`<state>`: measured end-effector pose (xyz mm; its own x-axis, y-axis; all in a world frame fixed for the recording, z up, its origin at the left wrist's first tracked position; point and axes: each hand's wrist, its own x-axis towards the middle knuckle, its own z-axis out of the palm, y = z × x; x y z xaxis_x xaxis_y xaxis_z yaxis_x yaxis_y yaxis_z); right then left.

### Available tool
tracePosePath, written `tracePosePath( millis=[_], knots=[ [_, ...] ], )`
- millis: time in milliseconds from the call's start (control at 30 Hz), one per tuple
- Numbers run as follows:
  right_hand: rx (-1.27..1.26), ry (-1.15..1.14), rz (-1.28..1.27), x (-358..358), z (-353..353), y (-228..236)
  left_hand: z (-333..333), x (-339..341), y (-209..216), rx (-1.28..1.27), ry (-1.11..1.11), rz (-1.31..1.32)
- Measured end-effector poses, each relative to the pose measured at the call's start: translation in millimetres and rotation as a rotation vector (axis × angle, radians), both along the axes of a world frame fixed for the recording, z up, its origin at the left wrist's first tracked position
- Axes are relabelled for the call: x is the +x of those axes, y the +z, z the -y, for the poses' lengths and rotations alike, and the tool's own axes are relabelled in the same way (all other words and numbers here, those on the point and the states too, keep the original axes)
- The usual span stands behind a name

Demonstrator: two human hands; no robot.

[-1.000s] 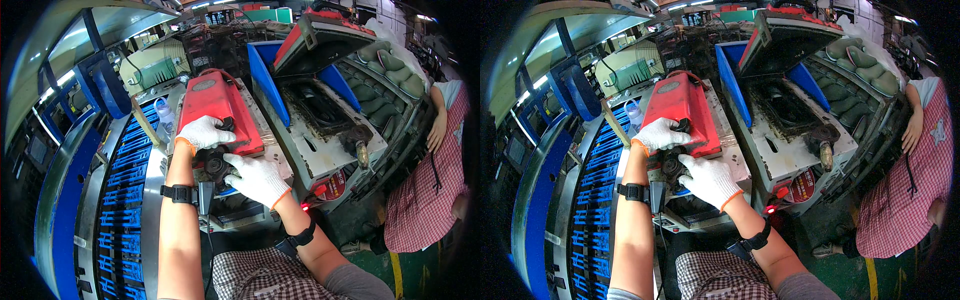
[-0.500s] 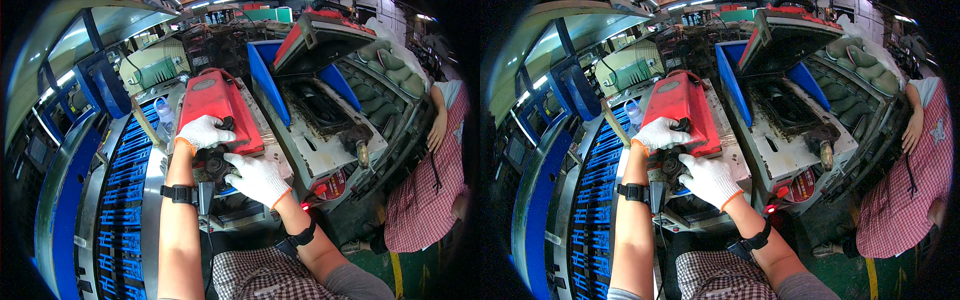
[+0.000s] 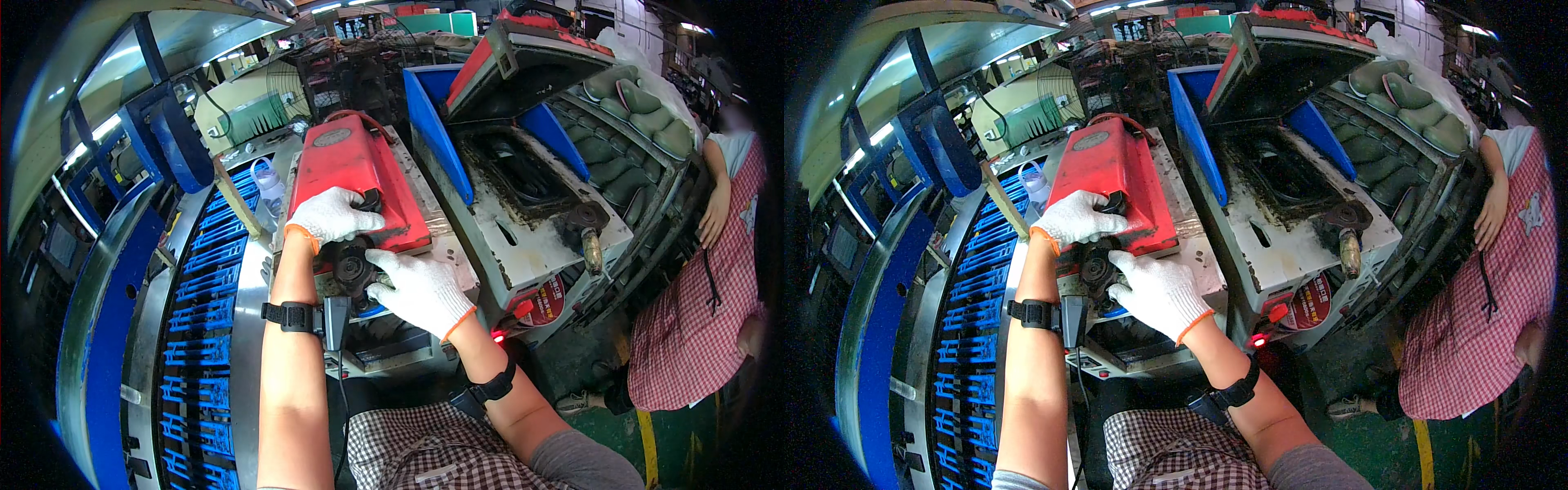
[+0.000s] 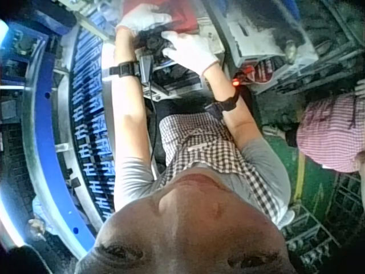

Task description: Operating a heat press machine to bond shoe soles to uppers on an assembly line.

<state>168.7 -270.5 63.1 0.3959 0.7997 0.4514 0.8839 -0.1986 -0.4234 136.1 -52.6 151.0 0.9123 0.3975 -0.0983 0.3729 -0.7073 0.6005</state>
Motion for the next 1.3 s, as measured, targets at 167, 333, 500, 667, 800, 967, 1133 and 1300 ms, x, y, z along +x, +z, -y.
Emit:
tracePosePath(
  millis=[167,333,500,667,800,967,1133,1300],
  knots=[
    [0.018,-0.009,0.024,0.4,-1.5,-1.5,-0.4,0.4,0.3,0.015,0.000,0.000],
    [0.021,-0.003,0.015,1.3,-1.7,-2.8,-1.2,1.3,-1.5,0.028,-0.004,0.008],
    [0.012,-0.010,0.013,0.9,-2.3,-2.3,0.5,-0.2,-0.1,0.061,0.009,0.013],
    [0.070,0.010,0.025,3.5,-3.0,-9.5,3.4,-1.0,1.4,0.033,0.013,0.006],
    [0.063,0.009,0.027,2.8,-2.5,-8.4,4.2,-1.7,1.4,0.017,0.009,0.010],
    [0.040,-0.004,0.021,4.4,-3.4,-7.7,1.7,0.6,-1.0,0.054,0.017,0.018],
    [0.056,-0.005,0.038,0.2,-4.5,-0.8,-4.0,-3.5,-3.3,0.101,0.044,0.051],
    [0.140,-0.021,0.052,3.0,-2.5,-9.3,17.7,-5.3,12.3,0.142,0.044,-0.018]
  ],
)
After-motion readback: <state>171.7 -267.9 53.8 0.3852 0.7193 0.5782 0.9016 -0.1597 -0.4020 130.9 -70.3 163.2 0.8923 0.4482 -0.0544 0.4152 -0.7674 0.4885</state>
